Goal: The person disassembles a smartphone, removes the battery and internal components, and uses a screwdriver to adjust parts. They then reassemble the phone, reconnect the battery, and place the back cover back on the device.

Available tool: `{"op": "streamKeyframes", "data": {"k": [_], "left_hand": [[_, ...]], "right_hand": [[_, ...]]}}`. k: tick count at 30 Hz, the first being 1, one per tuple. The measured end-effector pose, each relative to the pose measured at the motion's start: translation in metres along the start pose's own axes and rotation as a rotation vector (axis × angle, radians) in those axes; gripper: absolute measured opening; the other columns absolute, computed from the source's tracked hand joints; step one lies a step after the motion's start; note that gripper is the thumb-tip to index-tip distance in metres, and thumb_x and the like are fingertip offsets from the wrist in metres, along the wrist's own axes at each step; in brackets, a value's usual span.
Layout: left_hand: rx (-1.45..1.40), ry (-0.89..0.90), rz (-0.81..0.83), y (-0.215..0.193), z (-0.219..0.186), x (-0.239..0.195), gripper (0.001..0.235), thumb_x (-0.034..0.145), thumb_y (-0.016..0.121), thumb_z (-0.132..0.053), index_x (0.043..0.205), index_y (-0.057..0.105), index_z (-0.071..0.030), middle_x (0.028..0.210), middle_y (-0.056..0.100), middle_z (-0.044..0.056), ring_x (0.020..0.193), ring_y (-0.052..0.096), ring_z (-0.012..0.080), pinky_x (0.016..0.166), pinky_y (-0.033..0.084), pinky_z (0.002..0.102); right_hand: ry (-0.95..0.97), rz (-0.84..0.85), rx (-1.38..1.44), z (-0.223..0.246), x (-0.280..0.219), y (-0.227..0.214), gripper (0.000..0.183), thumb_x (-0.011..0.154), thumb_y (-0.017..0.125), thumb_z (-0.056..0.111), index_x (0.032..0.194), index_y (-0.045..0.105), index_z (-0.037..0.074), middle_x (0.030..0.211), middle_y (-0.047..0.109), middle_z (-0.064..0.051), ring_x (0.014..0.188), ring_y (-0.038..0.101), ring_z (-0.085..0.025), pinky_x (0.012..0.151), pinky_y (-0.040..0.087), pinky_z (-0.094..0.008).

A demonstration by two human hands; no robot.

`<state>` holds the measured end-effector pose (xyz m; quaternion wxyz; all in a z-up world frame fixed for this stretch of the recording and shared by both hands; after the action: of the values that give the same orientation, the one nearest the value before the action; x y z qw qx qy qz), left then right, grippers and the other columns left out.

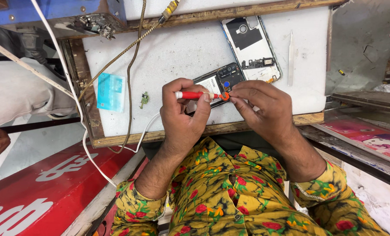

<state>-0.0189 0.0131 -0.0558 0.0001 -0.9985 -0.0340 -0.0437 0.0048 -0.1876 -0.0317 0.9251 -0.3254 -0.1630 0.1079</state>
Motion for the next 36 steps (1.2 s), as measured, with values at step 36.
{"op": "streamKeyframes", "data": {"k": [36], "left_hand": [[0.375, 0.232, -0.042, -0.007, 0.016, 0.028, 0.046, 0.103, 0.069, 0.0, 0.139, 0.04, -0.007, 0.109, 0.071, 0.014, 0.101, 0.077, 0.0246, 0.088, 0.065, 0.034]], "right_hand": [[-0.043, 0.024, -0.241, -0.009, 0.039, -0.005, 0.03, 0.099, 0.066, -0.003, 0.125, 0.074, 0.01, 0.12, 0.073, -0.01, 0.098, 0.072, -0.028, 0.079, 0.059, -0.035]]}}
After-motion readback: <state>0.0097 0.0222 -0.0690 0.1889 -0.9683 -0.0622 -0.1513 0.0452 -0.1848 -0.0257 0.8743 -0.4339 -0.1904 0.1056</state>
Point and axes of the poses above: each hand's wrist, its own x-axis towards the middle knuckle, its own y-axis out of the palm, z = x × y, the point moved 1 cm from there along x, towards the middle knuckle
